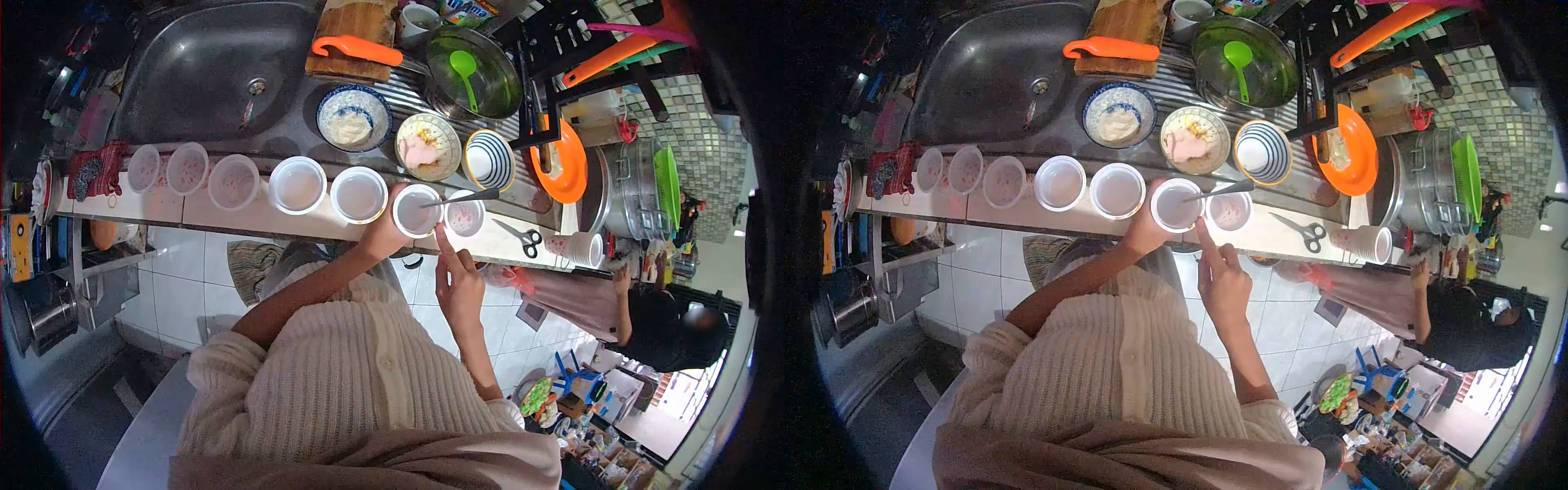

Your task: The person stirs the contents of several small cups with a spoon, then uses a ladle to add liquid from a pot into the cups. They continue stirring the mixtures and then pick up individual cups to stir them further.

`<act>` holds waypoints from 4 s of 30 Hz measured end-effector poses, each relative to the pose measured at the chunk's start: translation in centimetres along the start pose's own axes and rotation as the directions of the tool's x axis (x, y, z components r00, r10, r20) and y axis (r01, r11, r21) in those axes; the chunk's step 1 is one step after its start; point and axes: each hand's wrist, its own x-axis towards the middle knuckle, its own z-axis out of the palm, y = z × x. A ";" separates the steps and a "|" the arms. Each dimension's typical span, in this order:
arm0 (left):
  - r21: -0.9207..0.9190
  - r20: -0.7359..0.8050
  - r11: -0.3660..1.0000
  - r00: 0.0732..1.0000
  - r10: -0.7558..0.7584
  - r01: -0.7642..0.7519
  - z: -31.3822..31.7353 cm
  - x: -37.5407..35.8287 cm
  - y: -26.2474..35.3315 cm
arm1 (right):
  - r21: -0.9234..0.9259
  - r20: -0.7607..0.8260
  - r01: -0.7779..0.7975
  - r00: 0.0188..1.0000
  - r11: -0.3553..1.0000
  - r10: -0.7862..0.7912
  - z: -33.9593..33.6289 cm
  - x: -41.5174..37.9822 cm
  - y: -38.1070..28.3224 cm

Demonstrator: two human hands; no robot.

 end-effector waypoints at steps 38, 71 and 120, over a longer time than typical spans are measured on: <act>-0.029 0.014 0.999 0.999 -0.040 0.041 -0.3 0.2 0.8 | 0.225 0.055 -0.083 0.996 0.971 0.072 0.2 -1.1 -2.0; -0.033 -0.012 0.999 1.000 0.005 -0.005 0.0 0.2 0.0 | 0.038 0.058 0.117 0.991 0.992 -0.119 -2.1 3.5 -0.3; -0.011 -0.040 0.990 0.989 0.140 -0.140 0.0 0.2 0.6 | 0.100 0.095 0.053 0.994 0.994 -0.062 -1.4 1.7 -0.6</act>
